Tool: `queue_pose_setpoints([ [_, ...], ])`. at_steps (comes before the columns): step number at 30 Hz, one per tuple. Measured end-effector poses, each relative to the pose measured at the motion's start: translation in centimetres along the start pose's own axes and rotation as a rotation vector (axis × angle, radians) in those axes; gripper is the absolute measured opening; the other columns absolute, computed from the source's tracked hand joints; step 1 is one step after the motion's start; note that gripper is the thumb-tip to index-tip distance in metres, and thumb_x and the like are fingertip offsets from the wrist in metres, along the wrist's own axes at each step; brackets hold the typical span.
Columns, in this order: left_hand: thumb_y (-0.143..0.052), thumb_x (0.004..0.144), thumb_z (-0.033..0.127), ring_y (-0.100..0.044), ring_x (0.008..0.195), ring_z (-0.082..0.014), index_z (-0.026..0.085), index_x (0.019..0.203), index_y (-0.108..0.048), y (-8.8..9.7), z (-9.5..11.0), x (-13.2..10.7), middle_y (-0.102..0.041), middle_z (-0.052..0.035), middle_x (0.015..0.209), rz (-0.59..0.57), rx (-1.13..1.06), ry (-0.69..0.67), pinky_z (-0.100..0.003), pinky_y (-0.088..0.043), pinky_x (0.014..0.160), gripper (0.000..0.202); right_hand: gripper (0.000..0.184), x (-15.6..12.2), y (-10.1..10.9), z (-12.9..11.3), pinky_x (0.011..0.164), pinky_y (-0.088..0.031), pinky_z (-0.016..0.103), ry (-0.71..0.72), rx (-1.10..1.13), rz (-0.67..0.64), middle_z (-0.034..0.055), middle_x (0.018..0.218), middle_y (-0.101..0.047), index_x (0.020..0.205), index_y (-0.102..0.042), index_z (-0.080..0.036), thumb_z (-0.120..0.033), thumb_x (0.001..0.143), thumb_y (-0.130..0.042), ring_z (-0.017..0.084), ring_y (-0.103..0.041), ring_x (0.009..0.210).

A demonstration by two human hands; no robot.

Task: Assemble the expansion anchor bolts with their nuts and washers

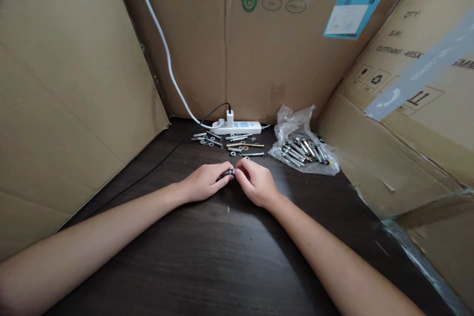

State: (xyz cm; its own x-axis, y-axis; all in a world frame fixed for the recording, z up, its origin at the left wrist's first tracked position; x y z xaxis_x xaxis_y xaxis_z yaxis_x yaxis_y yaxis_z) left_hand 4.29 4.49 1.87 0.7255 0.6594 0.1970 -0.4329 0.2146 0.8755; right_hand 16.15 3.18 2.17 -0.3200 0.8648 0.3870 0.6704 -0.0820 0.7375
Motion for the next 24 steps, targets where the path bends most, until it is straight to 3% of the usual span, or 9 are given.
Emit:
queue_pose_setpoints([
  [5,-0.038,0.093,0.031,-0.058,0.075,-0.0169,0.021,0.093,-0.047,0.12,0.11,-0.04,-0.061,-0.0012,0.087,0.007,0.015,-0.004,-0.026,-0.039,0.066,0.014,0.007,-0.03,-0.12,-0.29,0.062,-0.038,0.025,0.040,0.035,-0.017,0.0003,0.072,-0.056,0.087,-0.052,-0.021,-0.026,0.087,-0.048,0.015,-0.051,0.064],
  [13,-0.038,0.093,0.032,-0.059,0.076,-0.0171,0.021,0.094,-0.048,-0.04,0.08,-0.12,-0.062,-0.0011,0.087,-0.008,0.019,-0.001,-0.026,-0.039,0.065,0.015,0.033,0.12,-0.41,0.10,0.059,-0.035,0.026,0.013,-0.017,-0.043,0.0003,0.064,-0.053,0.067,-0.046,-0.020,-0.033,0.095,-0.034,0.014,-0.049,0.060],
  [18,-0.039,0.093,0.030,-0.058,0.074,-0.0163,0.020,0.093,-0.048,0.04,0.06,-0.04,-0.062,-0.0007,0.086,-0.002,0.018,0.008,-0.025,-0.038,0.063,0.013,0.006,-0.03,-0.05,0.08,0.061,-0.037,0.025,0.016,0.015,0.001,-0.0001,0.073,-0.056,0.086,-0.051,-0.021,-0.025,0.087,-0.047,0.015,-0.051,0.065],
  [24,-0.040,0.092,0.029,-0.058,0.072,-0.0160,0.020,0.091,-0.047,0.14,0.14,-0.07,-0.061,-0.0006,0.085,0.006,0.032,-0.006,-0.025,-0.039,0.063,0.012,0.005,-0.03,-0.17,-0.43,0.062,-0.038,0.025,0.046,0.022,-0.034,-0.0004,0.071,-0.055,0.085,-0.051,-0.021,-0.024,0.086,-0.048,0.014,-0.050,0.064],
])
Point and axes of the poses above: each hand's wrist, its own x-axis towards the middle knuckle, its own y-axis out of the back of the hand, z = x × y, the point moved 7 cm from there along x, towards the middle knuckle
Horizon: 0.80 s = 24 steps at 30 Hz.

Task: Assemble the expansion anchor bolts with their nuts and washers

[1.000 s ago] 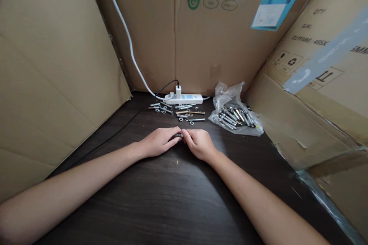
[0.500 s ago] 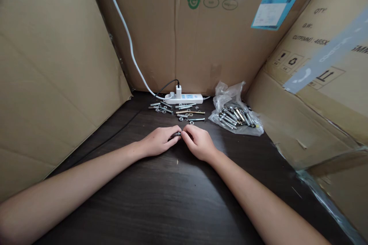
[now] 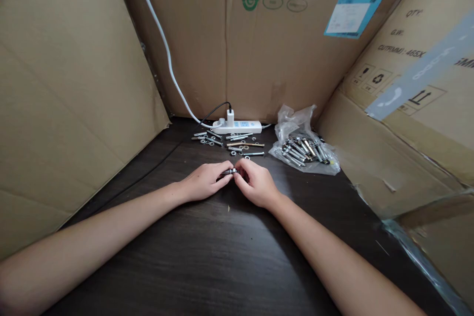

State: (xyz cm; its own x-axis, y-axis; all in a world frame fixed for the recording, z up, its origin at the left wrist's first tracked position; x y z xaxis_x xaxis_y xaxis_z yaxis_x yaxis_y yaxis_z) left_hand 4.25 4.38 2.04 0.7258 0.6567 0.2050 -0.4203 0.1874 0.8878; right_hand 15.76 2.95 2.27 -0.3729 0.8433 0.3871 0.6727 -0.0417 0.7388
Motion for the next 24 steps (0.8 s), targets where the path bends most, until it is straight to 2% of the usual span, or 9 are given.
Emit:
queue_pose_setpoints([
  [9,-0.040,0.093,0.031,-0.060,0.079,-0.0179,0.021,0.095,-0.048,-0.27,-0.14,-0.03,-0.063,-0.0017,0.089,-0.018,-0.007,0.005,-0.026,-0.042,0.068,0.014,0.033,0.24,-0.41,0.57,0.062,-0.037,0.026,-0.021,-0.078,-0.018,0.0013,0.066,-0.053,0.066,-0.047,-0.020,-0.033,0.095,-0.036,0.015,-0.050,0.062],
  [16,-0.039,0.092,0.030,-0.059,0.074,-0.0171,0.020,0.092,-0.047,-0.09,0.05,0.01,-0.062,-0.0012,0.086,-0.014,0.010,0.004,-0.026,-0.039,0.063,0.012,0.005,0.05,0.27,0.06,0.064,-0.039,0.027,0.007,-0.028,0.052,0.0011,0.077,-0.055,0.088,-0.052,-0.021,-0.024,0.086,-0.049,0.015,-0.051,0.068],
  [20,-0.040,0.092,0.031,-0.059,0.073,-0.0170,0.020,0.091,-0.047,-0.16,-0.10,-0.02,-0.062,-0.0010,0.085,-0.016,0.016,0.012,-0.026,-0.039,0.063,0.013,0.004,0.03,0.27,-0.15,0.064,-0.040,0.026,0.022,-0.020,0.036,0.0012,0.077,-0.053,0.085,-0.052,-0.020,-0.023,0.086,-0.048,0.015,-0.050,0.068],
  [24,-0.040,0.092,0.032,-0.059,0.076,-0.0175,0.020,0.093,-0.049,-0.17,-0.10,-0.06,-0.063,-0.0017,0.087,-0.027,0.010,0.016,-0.026,-0.040,0.064,0.014,0.015,0.13,-0.02,0.10,0.064,-0.039,0.027,0.016,-0.036,0.004,0.0018,0.075,-0.054,0.078,-0.051,-0.020,-0.025,0.090,-0.043,0.015,-0.050,0.068],
])
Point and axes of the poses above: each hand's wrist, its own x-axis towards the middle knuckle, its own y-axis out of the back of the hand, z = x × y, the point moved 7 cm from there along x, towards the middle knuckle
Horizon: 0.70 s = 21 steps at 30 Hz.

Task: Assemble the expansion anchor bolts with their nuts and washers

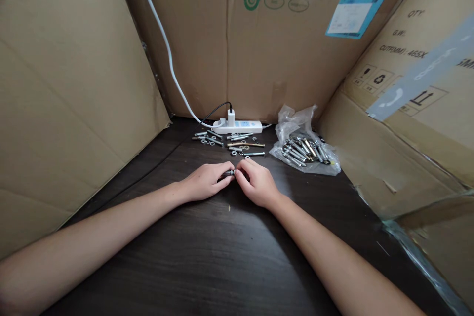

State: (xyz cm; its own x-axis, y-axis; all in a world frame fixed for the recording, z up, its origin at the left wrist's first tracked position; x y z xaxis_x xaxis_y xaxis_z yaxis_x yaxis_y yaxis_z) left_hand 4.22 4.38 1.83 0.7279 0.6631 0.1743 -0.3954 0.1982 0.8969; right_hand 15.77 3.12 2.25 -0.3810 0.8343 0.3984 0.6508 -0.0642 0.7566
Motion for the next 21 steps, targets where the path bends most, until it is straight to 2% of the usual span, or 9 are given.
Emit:
queue_pose_setpoints([
  [4,-0.041,0.092,0.032,-0.061,0.079,-0.0180,0.020,0.095,-0.050,0.02,0.13,0.03,-0.063,-0.0020,0.089,-0.011,-0.016,-0.001,-0.026,-0.041,0.067,0.015,0.029,0.10,-0.09,0.17,0.062,-0.037,0.028,-0.021,-0.066,0.000,0.0019,0.069,-0.051,0.066,-0.046,-0.020,-0.029,0.093,-0.038,0.016,-0.048,0.065],
  [6,-0.041,0.092,0.032,-0.060,0.076,-0.0180,0.020,0.092,-0.049,0.03,0.10,0.06,-0.063,-0.0020,0.087,-0.009,-0.006,0.008,-0.027,-0.041,0.065,0.015,0.026,0.08,0.25,0.13,0.064,-0.038,0.028,-0.029,-0.075,0.044,0.0026,0.071,-0.052,0.069,-0.048,-0.020,-0.028,0.092,-0.040,0.016,-0.049,0.067],
  [10,-0.041,0.092,0.032,-0.060,0.074,-0.0185,0.020,0.094,-0.048,0.04,0.03,0.08,-0.063,-0.0022,0.085,0.002,0.006,0.021,-0.027,-0.040,0.063,0.014,0.005,-0.07,0.63,-0.28,0.067,-0.040,0.028,0.003,-0.008,0.075,0.0030,0.080,-0.055,0.086,-0.053,-0.021,-0.022,0.086,-0.048,0.017,-0.051,0.073],
  [13,-0.041,0.092,0.033,-0.060,0.074,-0.0185,0.020,0.095,-0.048,-0.02,-0.08,0.06,-0.063,-0.0025,0.085,0.002,0.015,0.030,-0.027,-0.040,0.064,0.015,0.006,-0.12,0.49,-0.55,0.067,-0.040,0.028,0.029,0.001,0.047,0.0029,0.081,-0.054,0.089,-0.053,-0.021,-0.020,0.083,-0.051,0.017,-0.051,0.074],
  [17,-0.040,0.092,0.032,-0.060,0.073,-0.0184,0.020,0.092,-0.048,-0.08,-0.10,0.07,-0.062,-0.0024,0.084,0.007,0.028,0.012,-0.027,-0.039,0.062,0.015,0.005,-0.04,0.31,-0.51,0.067,-0.040,0.028,0.031,0.011,0.020,0.0030,0.081,-0.054,0.087,-0.052,-0.021,-0.022,0.086,-0.047,0.017,-0.051,0.074],
  [21,-0.041,0.092,0.033,-0.060,0.075,-0.0188,0.020,0.092,-0.048,-0.23,-0.16,0.05,-0.063,-0.0028,0.086,-0.009,0.028,0.005,-0.027,-0.041,0.064,0.015,0.015,0.13,0.09,-0.24,0.068,-0.039,0.029,0.027,-0.020,0.003,0.0036,0.079,-0.054,0.079,-0.052,-0.021,-0.025,0.091,-0.043,0.018,-0.050,0.075],
])
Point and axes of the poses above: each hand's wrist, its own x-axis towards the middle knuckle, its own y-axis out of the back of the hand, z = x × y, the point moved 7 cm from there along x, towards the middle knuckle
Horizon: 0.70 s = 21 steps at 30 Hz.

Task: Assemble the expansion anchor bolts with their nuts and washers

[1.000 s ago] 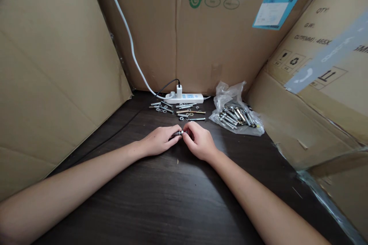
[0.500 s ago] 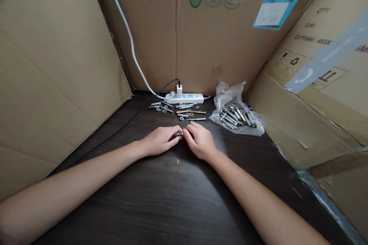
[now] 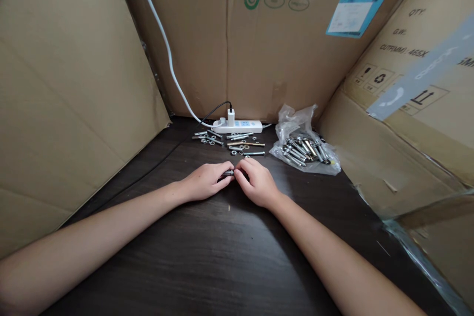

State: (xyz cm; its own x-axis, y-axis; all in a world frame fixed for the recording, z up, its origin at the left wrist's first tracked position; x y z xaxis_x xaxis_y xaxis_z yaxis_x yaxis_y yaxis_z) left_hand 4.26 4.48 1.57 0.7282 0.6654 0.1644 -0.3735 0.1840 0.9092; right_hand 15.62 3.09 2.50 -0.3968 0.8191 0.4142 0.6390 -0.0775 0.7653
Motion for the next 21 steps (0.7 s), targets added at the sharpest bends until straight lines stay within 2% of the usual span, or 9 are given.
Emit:
queue_pose_setpoints([
  [5,-0.041,0.093,0.033,-0.061,0.081,-0.0190,0.020,0.096,-0.049,0.03,0.06,-0.05,-0.064,-0.0034,0.090,-0.013,-0.042,0.003,-0.027,-0.042,0.069,0.016,0.030,0.02,-0.21,0.17,0.066,-0.037,0.030,0.001,-0.067,-0.001,0.0024,0.067,-0.049,0.066,-0.046,-0.021,-0.028,0.094,-0.038,0.018,-0.047,0.070],
  [10,-0.041,0.092,0.032,-0.060,0.076,-0.0180,0.020,0.093,-0.048,0.24,0.15,0.01,-0.062,-0.0023,0.086,0.001,-0.030,0.012,-0.027,-0.041,0.066,0.014,0.007,-0.15,0.08,0.10,0.066,-0.039,0.029,-0.016,-0.024,0.029,0.0031,0.078,-0.055,0.085,-0.052,-0.022,-0.026,0.088,-0.047,0.018,-0.049,0.073],
  [13,-0.041,0.092,0.031,-0.059,0.076,-0.0178,0.020,0.092,-0.048,0.25,0.20,0.03,-0.062,-0.0022,0.086,0.003,-0.033,0.001,-0.027,-0.041,0.066,0.014,0.004,-0.14,0.14,-0.16,0.065,-0.038,0.029,-0.001,-0.015,0.022,0.0026,0.076,-0.054,0.083,-0.052,-0.021,-0.023,0.084,-0.050,0.018,-0.049,0.072],
  [21,-0.042,0.092,0.031,-0.060,0.082,-0.0186,0.021,0.096,-0.049,0.16,0.57,-0.10,-0.063,-0.0023,0.092,-0.026,-0.071,-0.059,-0.027,-0.042,0.070,0.013,0.032,0.06,-0.30,-0.13,0.064,-0.036,0.030,0.034,-0.028,-0.032,0.0019,0.063,-0.048,0.062,-0.045,-0.021,-0.028,0.093,-0.038,0.018,-0.045,0.067],
])
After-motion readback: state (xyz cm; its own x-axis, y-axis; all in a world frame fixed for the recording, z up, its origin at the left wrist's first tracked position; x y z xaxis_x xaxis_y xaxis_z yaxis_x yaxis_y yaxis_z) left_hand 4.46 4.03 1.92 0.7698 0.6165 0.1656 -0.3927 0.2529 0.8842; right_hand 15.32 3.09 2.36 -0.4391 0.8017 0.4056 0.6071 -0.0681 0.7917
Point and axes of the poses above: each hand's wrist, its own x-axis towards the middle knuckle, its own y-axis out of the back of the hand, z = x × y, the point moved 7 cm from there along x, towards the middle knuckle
